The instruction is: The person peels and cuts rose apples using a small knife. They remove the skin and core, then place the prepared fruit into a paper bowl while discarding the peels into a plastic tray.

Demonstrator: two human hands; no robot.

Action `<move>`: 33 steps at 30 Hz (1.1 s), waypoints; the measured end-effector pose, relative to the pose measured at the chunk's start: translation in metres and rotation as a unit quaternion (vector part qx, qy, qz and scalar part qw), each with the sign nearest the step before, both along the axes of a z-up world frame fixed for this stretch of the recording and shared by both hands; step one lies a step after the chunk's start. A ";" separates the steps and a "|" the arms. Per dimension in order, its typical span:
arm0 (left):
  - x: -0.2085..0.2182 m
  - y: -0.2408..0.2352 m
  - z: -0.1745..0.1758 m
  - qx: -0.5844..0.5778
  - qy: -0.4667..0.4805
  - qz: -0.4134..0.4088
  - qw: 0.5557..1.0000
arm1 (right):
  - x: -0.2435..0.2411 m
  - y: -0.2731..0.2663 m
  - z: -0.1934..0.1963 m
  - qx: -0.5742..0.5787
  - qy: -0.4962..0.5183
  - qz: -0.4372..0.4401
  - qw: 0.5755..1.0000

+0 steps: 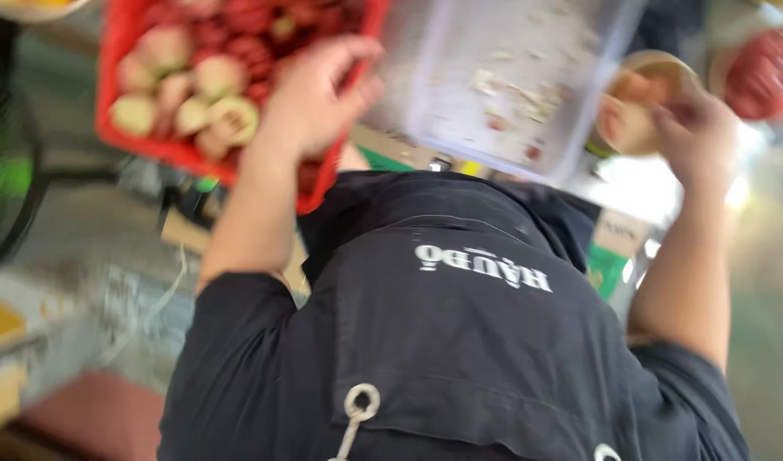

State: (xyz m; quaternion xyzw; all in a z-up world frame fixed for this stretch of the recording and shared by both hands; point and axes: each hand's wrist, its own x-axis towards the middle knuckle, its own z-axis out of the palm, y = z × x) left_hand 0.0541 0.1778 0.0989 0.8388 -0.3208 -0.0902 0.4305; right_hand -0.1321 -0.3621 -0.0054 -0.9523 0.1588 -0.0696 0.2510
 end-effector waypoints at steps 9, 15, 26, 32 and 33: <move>0.022 0.138 -0.008 0.334 -0.198 0.207 0.898 | -0.020 0.064 0.024 0.187 -0.021 0.015 0.982; 0.033 0.148 -0.044 0.329 -0.121 0.253 0.902 | -0.006 0.114 0.052 0.134 0.021 0.046 0.990; 0.035 0.136 -0.050 -0.157 -0.067 0.192 0.967 | -0.006 0.161 0.065 0.375 0.047 0.109 0.919; 0.010 0.042 -0.016 -0.616 0.412 -0.051 0.670 | 0.007 0.193 0.080 0.484 0.064 0.177 0.855; 0.005 0.021 -0.009 -0.634 0.471 -0.092 0.606 | 0.010 0.198 0.084 0.492 0.062 0.184 0.849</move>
